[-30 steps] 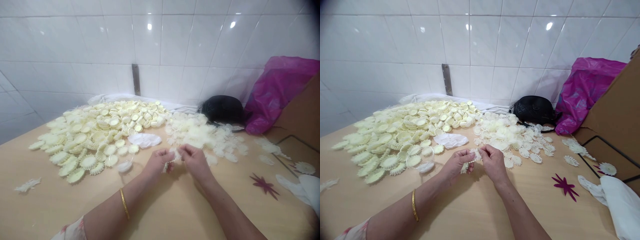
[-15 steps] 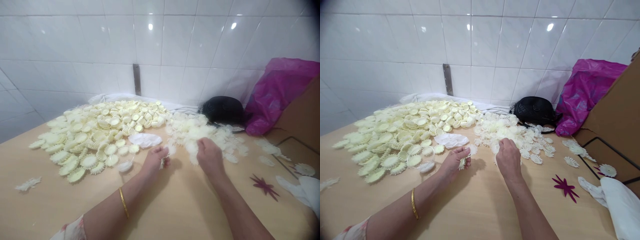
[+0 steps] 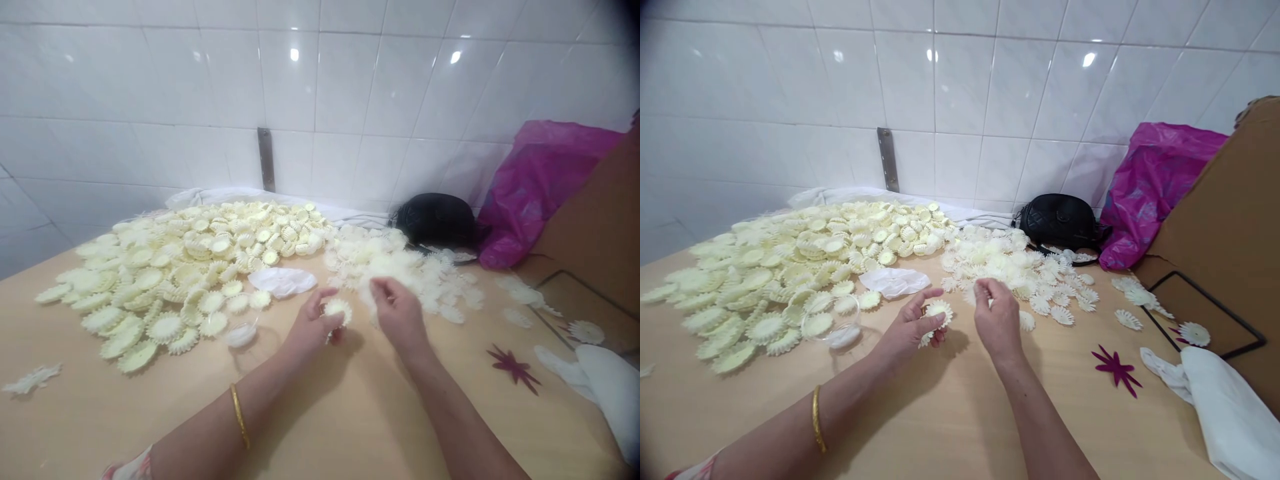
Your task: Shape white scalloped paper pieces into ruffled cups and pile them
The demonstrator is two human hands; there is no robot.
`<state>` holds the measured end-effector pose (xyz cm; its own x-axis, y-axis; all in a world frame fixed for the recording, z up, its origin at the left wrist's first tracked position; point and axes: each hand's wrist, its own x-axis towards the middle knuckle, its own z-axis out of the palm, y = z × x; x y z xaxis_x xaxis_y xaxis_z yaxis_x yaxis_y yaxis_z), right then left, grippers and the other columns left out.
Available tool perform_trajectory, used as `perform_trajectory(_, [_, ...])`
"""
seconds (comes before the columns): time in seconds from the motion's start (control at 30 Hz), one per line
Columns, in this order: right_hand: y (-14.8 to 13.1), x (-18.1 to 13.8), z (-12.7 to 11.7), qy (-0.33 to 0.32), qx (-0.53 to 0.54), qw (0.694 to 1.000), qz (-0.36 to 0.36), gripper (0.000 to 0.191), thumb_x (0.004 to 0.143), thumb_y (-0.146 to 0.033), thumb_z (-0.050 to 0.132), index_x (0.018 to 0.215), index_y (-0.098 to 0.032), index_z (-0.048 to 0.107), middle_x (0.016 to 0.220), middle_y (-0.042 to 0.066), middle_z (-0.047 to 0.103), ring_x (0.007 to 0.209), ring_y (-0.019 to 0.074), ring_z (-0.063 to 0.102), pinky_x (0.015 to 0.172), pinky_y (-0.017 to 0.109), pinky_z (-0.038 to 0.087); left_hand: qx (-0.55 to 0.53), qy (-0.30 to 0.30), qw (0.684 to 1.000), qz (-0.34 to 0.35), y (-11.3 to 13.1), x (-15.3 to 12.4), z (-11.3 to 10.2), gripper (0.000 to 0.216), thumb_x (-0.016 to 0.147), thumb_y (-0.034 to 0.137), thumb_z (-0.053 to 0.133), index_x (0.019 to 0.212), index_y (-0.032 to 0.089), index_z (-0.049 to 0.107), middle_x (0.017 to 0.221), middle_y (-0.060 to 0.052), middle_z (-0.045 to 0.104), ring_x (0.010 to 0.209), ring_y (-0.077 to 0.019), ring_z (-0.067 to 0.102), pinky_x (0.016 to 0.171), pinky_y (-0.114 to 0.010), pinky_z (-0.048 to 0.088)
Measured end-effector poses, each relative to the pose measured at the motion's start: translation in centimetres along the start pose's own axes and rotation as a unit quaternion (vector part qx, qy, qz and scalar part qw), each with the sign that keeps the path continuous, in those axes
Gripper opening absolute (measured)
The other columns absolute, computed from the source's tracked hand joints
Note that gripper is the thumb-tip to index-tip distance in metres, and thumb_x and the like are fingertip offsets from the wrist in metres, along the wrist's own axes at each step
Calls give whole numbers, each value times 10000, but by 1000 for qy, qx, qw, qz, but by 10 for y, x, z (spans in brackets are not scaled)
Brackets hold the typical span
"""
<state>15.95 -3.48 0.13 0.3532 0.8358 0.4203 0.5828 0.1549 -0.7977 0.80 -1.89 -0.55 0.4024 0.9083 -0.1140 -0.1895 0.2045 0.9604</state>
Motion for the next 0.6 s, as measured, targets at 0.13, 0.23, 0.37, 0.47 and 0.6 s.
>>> perform_trajectory(0.13, [11, 9, -9, 130, -47, 990, -7, 260, 764, -309, 463, 910, -147, 606, 997, 126, 566, 859, 228, 536, 740, 359, 420, -16, 34, 999, -31, 2, 1, 0, 472, 624, 177, 663, 1050, 162, 459, 544, -5, 571, 474, -131, 523, 484, -241, 376])
perform_trajectory(0.23, [0, 2, -6, 64, 19, 998, 22, 227, 773, -346, 476, 808, -163, 607, 829, 77, 611, 769, 206, 549, 679, 322, 424, -54, 31, 997, -53, 3, 1, 1, 167, 652, 187, 639, 768, 127, 534, 555, -43, 574, 460, -106, 500, 466, -227, 355])
perform_trajectory(0.37, [-16, -9, 2, -49, 111, 991, 61, 236, 757, -387, 513, 718, -171, 598, 695, 29, 607, 668, 170, 530, 592, 272, 393, -86, 29, 994, -62, 3, 0, 3, 157, 658, 234, 649, 633, 119, 546, 523, -39, 546, 439, -99, 478, 443, -223, 335])
perform_trajectory(0.47, [-18, -9, 5, -73, 152, 982, 87, 232, 727, -389, 550, 672, -170, 602, 677, 21, 601, 684, 164, 525, 626, 270, 386, -66, 27, 996, -48, 1, 1, 1, 222, 637, 285, 683, 598, 124, 536, 511, -27, 532, 418, -82, 449, 429, -213, 300])
perform_trajectory(0.6, [-14, -8, 6, -107, 216, 963, 120, 238, 700, -405, 598, 676, -169, 618, 659, 6, 584, 685, 141, 503, 662, 262, 374, -54, 40, 997, -34, 1, 0, 1, 275, 626, 357, 696, 585, 133, 541, 476, 7, 479, 389, -62, 398, 402, -207, 235])
